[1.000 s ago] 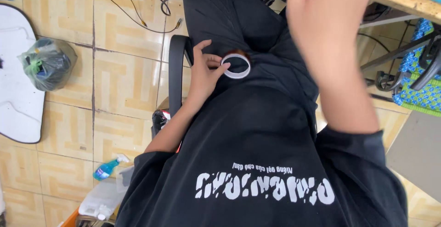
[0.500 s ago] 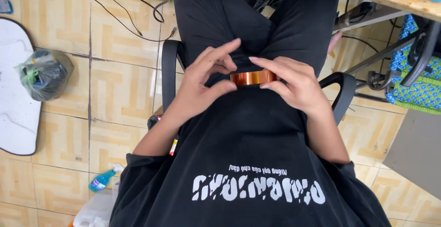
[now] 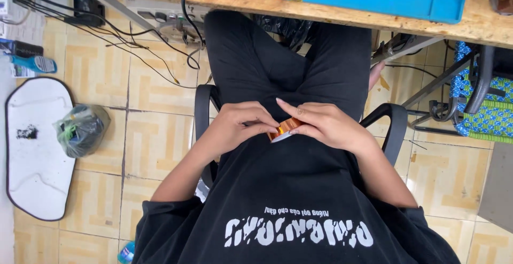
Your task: Repairing a mobile phone by cleaning components and applying protective tape
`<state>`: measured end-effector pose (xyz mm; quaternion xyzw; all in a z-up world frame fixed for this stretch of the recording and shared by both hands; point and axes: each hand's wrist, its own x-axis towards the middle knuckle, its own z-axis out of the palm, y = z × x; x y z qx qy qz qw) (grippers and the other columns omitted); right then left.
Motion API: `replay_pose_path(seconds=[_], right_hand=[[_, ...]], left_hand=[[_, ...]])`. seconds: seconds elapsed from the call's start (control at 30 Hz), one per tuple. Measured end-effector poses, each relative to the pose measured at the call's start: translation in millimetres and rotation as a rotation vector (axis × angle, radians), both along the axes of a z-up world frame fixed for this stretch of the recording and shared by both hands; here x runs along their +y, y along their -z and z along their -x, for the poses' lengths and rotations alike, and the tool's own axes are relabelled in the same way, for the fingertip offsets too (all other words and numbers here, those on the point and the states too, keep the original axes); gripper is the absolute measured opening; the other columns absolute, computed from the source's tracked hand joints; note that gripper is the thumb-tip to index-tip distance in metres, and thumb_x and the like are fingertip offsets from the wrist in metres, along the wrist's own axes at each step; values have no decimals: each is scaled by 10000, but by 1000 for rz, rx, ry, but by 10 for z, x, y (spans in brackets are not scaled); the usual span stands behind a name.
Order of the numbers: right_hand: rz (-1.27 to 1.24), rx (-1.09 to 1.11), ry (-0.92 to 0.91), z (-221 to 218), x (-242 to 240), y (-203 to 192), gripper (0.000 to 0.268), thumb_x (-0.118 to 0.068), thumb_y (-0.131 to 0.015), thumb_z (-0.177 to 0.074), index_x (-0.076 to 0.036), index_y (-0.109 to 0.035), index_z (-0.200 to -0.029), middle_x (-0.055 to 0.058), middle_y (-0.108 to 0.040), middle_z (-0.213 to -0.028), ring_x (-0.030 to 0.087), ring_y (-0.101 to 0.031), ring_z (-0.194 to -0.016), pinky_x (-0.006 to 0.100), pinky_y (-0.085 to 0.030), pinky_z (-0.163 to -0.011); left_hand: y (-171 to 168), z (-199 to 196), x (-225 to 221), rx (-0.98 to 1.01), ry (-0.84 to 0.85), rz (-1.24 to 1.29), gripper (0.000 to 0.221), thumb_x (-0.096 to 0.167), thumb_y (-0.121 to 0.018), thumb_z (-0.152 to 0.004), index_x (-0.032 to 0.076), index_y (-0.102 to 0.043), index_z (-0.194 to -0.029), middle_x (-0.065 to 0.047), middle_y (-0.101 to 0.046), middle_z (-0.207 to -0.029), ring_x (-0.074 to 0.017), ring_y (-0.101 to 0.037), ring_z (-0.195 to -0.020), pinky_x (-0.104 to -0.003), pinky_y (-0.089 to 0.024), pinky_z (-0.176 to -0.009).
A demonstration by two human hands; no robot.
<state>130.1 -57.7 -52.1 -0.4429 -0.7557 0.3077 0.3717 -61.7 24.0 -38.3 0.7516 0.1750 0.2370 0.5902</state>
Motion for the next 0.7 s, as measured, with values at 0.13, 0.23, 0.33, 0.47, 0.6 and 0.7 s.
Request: replay_pose_path(seconds=[0.13,0.23,0.33,0.47,0.6,0.7], right_hand=[[53,9,-20,-3,-31,24,440,-88,-570,-758,24,-450,-1166,192,-570,-720,349,-566,-666,424,-471,-580],[81,-10,-3,-44,-67,131,440,-101,-579,-752,-9,-464,-1167,147,-577,-712,300,-572,-663,374,-469,-585],[84,-28,-12,-22,-40,102,419,-114,-574,-757,-4,-479,-1150,160,-564,-692,317,-561,-642,397,-453,-551],[121,-13,29,-30,-53,182,413,-110,-576,-760,-26,-486,-1154,137,-576,-690,285,-568,-638,358,-453,-551],[198,174,82,-5,-30,342,407,-93,-538,-789,-60,-460,-1187,71,-599,-652,183,-569,-591,291,-425,-513],[190,235,81,-3,-5,334,395,-71,-532,-790,-56,-467,-1180,68,-604,-641,165,-570,-576,278,-429,-504]], left_hand=[[1,-27,-36,44,24,-63,96,24,-602,-756,97,-639,-805,-49,-615,-731,-152,-593,-628,-250,-490,-542],[46,-41,-66,95,40,-85,46,36,-564,-785,64,-590,-810,-68,-574,-722,-195,-572,-644,-270,-482,-558],[136,-92,-68,139,101,-126,32,53,-508,-815,24,-497,-810,-133,-501,-723,-293,-538,-664,-367,-456,-556],[386,-84,-184,175,90,-134,40,65,-463,-846,42,-447,-818,-94,-462,-734,-255,-524,-675,-319,-448,-587],[705,-119,-323,95,-224,-253,18,72,-445,-856,73,-459,-846,-39,-448,-778,-195,-537,-659,-253,-467,-571],[720,-113,-303,-34,-302,-107,61,39,-501,-823,35,-515,-882,-51,-500,-776,-165,-580,-650,-233,-489,-560]])
